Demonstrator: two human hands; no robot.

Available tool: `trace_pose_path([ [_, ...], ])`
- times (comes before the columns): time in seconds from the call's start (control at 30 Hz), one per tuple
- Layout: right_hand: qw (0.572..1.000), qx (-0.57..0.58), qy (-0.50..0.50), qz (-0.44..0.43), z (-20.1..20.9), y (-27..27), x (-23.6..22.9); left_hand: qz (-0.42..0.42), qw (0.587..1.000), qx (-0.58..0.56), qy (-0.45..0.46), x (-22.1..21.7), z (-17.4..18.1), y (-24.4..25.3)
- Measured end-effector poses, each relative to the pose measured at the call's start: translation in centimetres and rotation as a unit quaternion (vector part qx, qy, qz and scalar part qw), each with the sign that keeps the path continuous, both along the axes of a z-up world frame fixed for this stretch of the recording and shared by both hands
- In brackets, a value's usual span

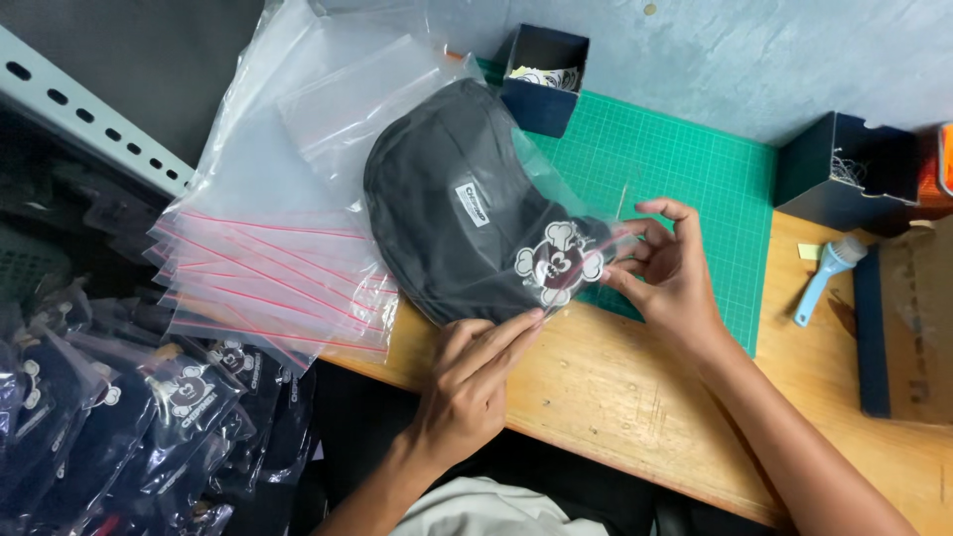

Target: The person brushes a black crossbody bag with a small blue brush, then attaches a cartoon bear keychain to the zipper pull. The person places the bag into a clear plastic bag, adds a sticker, and seals the bag.

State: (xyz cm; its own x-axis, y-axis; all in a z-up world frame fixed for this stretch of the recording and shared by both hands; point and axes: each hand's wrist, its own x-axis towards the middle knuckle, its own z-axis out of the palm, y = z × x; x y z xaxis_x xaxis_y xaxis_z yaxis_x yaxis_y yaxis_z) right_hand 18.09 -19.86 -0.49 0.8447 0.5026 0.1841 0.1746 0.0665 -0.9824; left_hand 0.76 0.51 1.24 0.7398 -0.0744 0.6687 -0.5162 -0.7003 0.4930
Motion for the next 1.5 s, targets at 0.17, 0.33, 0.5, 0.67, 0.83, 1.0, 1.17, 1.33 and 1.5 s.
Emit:
trace_pose_path([
  [0.17, 0.972, -0.139, -0.164, -0.099, 0.4, 0.8, -0.9, -0.066, 0.998, -0.011, 0.003, -0.2, 0.8, -1.2],
  [0.33, 0.966, -0.229, -0.097, -0.068, 2.1, 0.1, -0.2, -0.057, 0.998, -0.002, 0.018, 0.0, 0.6, -2.0],
  [0.5, 0.983, -0.17, -0.065, -0.03, 0.3, -2.3, 2.9, -0.147, 0.988, -0.019, 0.047, 0.1, 1.5, -2.6],
  [0.67, 0.972, -0.211, -0.059, -0.088, 2.5, -6.9, 5.9, -0.223, 0.971, -0.025, 0.079, 0.0, 1.6, -3.2],
  [0.83, 0.941, -0.276, 0.104, -0.168, 4.3, -7.3, 6.0, -0.057, 0.997, 0.059, 0.006, 2.8, 1.0, -1.6],
  [1.0, 0.914, -0.385, -0.004, -0.127, 1.6, -7.9, 6.7, 0.05, 0.97, 0.237, 0.034, 5.3, -0.4, -0.2],
  [1.17, 0.845, -0.516, -0.028, -0.137, 3.4, -8.3, 5.7, 0.045, 0.979, 0.198, 0.031, 5.6, 0.8, -0.8],
  [1.33, 0.856, -0.441, -0.237, -0.126, 2.6, -7.2, 5.1, 0.045, 0.986, 0.16, 0.018, 7.7, 1.4, -0.3],
  [1.5, 0.861, -0.456, -0.181, -0.133, 0.5, -7.8, 6.5, 0.195, 0.968, 0.148, 0.053, 11.2, 1.8, 5.0],
])
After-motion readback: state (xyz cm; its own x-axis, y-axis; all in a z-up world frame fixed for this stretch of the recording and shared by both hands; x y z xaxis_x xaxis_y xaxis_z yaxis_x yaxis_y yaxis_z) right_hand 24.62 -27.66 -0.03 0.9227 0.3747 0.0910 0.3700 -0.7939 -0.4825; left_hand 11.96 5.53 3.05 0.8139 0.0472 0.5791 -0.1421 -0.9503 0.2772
